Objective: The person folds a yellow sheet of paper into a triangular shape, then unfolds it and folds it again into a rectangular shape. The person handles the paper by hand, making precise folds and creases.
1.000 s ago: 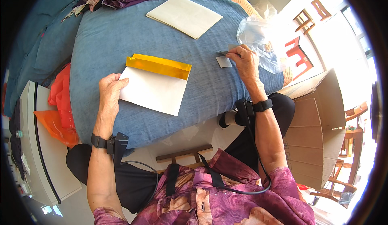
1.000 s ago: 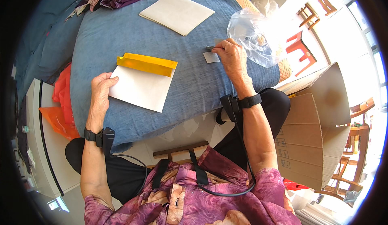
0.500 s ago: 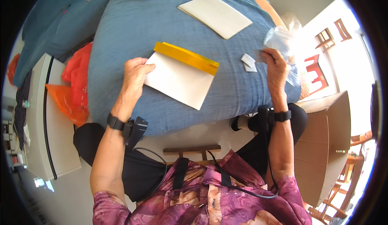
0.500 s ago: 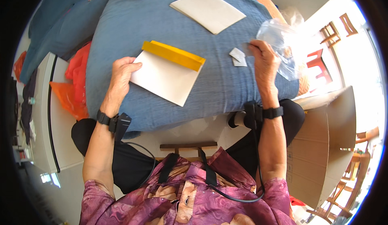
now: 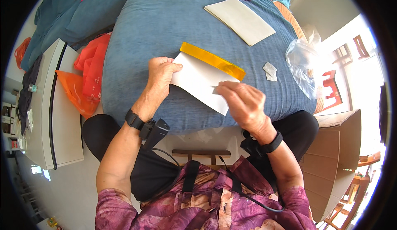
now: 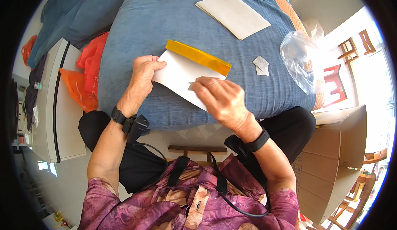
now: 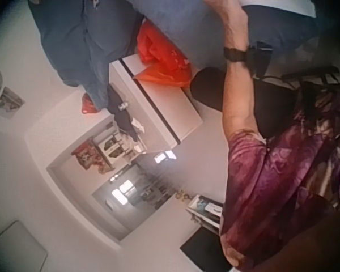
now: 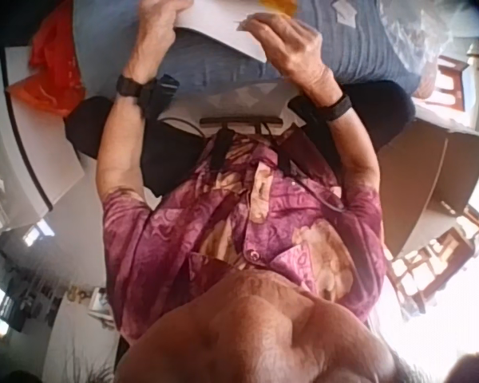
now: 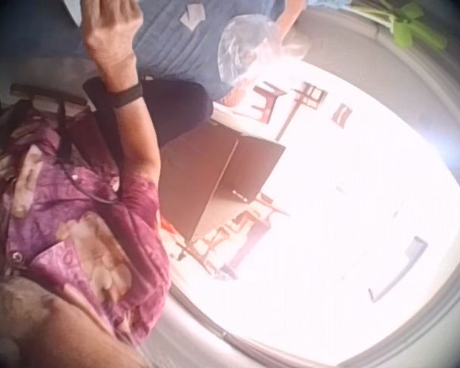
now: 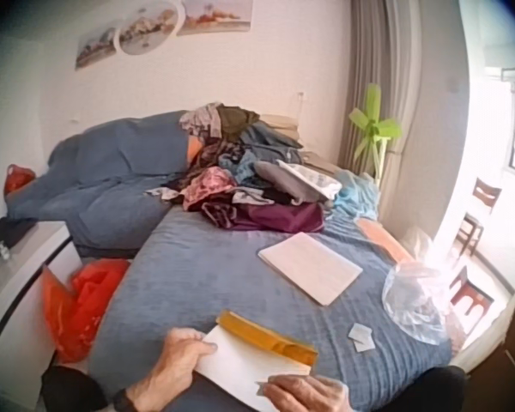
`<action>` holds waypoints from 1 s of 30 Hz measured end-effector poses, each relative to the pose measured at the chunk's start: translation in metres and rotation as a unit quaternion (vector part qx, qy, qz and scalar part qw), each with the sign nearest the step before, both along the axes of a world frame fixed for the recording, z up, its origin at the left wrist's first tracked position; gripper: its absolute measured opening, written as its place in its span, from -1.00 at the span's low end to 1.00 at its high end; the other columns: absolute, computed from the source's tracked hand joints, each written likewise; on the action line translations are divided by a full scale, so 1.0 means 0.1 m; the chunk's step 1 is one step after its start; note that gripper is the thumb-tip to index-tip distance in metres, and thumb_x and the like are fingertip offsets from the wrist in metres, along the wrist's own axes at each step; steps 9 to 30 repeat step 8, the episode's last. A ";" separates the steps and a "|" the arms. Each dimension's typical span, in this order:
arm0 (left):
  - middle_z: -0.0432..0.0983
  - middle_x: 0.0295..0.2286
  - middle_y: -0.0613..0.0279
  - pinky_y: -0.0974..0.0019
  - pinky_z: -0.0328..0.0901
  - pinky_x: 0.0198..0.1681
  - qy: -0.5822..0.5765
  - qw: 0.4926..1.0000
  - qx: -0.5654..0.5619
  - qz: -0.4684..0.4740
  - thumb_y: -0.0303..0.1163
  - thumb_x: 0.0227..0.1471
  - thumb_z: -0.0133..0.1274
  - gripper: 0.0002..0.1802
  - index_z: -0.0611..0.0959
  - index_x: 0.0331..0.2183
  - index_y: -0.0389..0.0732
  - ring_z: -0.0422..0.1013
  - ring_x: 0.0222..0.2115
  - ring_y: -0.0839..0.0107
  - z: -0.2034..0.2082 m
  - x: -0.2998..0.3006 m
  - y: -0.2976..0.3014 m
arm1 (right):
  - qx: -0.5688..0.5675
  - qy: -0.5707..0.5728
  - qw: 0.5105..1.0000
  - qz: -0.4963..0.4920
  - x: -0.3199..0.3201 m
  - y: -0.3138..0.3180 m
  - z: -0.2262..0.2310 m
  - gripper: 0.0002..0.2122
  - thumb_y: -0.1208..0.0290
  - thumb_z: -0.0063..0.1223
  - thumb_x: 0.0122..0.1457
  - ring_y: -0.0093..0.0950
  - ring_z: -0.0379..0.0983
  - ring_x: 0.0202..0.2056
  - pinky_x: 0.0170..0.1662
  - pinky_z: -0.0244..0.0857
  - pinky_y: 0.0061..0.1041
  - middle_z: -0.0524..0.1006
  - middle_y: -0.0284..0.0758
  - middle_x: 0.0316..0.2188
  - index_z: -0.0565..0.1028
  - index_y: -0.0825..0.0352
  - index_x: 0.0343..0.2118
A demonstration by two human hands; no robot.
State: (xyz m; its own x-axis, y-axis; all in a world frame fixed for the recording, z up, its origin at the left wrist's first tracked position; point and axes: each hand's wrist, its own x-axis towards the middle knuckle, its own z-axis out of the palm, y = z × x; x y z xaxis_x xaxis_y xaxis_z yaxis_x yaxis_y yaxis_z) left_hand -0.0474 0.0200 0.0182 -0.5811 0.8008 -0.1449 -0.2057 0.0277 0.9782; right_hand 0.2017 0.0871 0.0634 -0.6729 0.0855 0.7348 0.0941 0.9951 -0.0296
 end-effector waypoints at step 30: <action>0.65 -0.39 0.06 0.37 0.42 -0.25 -0.009 0.999 -0.031 -0.030 -0.57 -0.03 0.19 -0.79 0.67 -0.29 -0.49 0.54 -0.43 0.39 0.00 0.05 -0.04 | -0.010 -0.082 0.995 -0.049 -0.19 0.19 -0.40 -0.75 0.62 0.15 -0.10 -0.45 0.57 -0.33 -0.31 0.49 -0.51 0.56 -0.35 -0.26 0.50 0.29 -0.28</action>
